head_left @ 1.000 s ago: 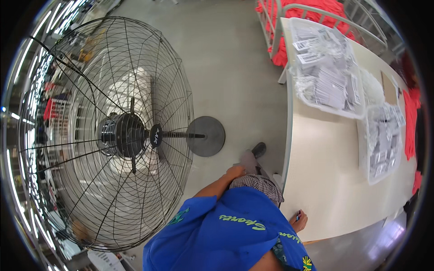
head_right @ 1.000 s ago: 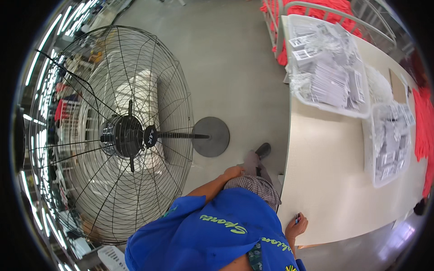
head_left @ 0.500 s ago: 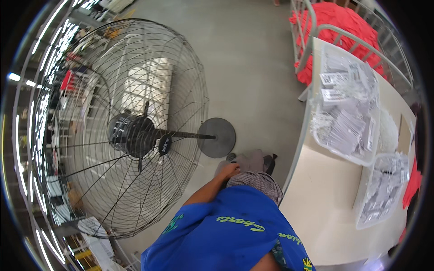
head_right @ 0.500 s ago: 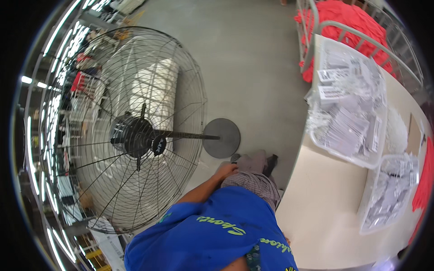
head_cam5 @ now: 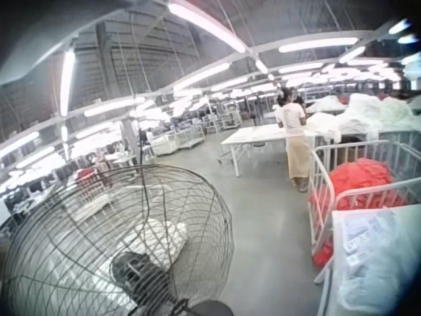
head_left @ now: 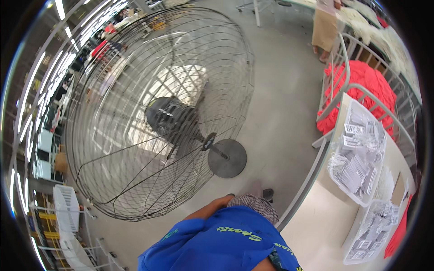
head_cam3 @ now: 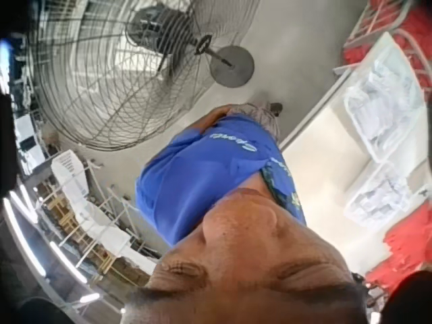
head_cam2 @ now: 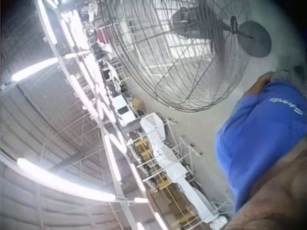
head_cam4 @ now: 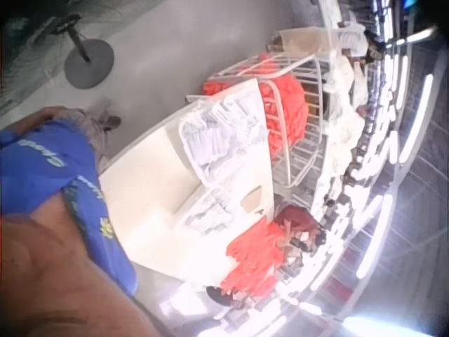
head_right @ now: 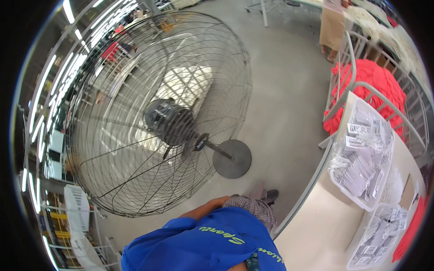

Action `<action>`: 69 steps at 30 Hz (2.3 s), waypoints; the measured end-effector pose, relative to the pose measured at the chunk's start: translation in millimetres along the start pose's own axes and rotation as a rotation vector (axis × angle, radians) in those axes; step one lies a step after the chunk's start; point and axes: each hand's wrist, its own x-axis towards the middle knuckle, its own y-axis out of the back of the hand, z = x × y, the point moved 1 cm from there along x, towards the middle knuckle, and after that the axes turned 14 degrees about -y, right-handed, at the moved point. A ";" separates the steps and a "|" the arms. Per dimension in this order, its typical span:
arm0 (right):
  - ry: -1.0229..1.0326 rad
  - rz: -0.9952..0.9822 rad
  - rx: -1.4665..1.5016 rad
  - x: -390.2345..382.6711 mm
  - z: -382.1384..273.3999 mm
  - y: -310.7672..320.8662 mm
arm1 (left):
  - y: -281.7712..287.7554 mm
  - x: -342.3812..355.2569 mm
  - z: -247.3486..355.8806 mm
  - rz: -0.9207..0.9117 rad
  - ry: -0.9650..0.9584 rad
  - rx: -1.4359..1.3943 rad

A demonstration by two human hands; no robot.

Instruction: The person uses small scissors to trim loose threads from white and pink garments in a factory setting. They handle each item individually, snipping excess fabric and placing the finished pieces into a metal cart.

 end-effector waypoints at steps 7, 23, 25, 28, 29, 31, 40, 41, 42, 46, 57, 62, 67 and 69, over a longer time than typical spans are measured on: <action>0.054 0.075 -0.004 -12.6 0.1 6.5 | -72.4 -150.8 -102.4 0.325 0.058 -0.131; -0.022 0.223 0.070 -86.5 6.4 22.7 | 148.2 -379.6 -165.5 1.224 0.105 0.205; -0.007 0.242 0.073 -82.5 5.6 17.5 | 201.8 -361.9 -130.8 1.102 -0.039 0.292; -0.192 0.228 0.183 -121.6 -10.6 30.0 | 246.5 -326.6 -96.4 0.956 -0.162 0.294; -0.190 0.289 0.224 -146.3 -16.7 30.8 | 258.5 -311.8 -83.0 0.949 -0.207 0.316; -0.299 0.274 0.142 -198.3 -22.0 21.1 | 286.8 -277.5 -51.5 0.890 -0.231 0.347; -0.538 0.296 0.343 -337.1 -141.6 5.6 | 384.3 -115.1 -34.9 0.687 -0.446 0.396; -0.555 0.257 0.385 -337.7 -157.1 3.7 | 399.9 -102.9 -38.9 0.636 -0.521 0.359; -0.554 0.208 0.430 -334.4 -171.8 0.9 | 416.1 -94.6 -41.7 0.597 -0.585 0.319; -0.614 0.185 0.423 -397.7 -225.2 0.2 | 393.6 -60.3 -12.0 0.347 -0.694 0.017; -0.890 0.103 0.450 -515.0 -268.9 -5.0 | 366.1 -26.8 -26.5 0.407 -0.780 -0.233; -0.852 0.110 0.495 -503.4 -277.9 -17.6 | 372.3 -28.1 -35.7 0.570 -0.822 0.021; -0.894 0.018 0.498 -496.9 -288.6 -33.9 | 377.5 -61.8 -38.4 0.663 -0.667 0.036; -0.888 -0.001 0.518 -498.3 -286.1 -40.6 | 386.0 -85.0 -28.1 0.594 -0.542 -0.206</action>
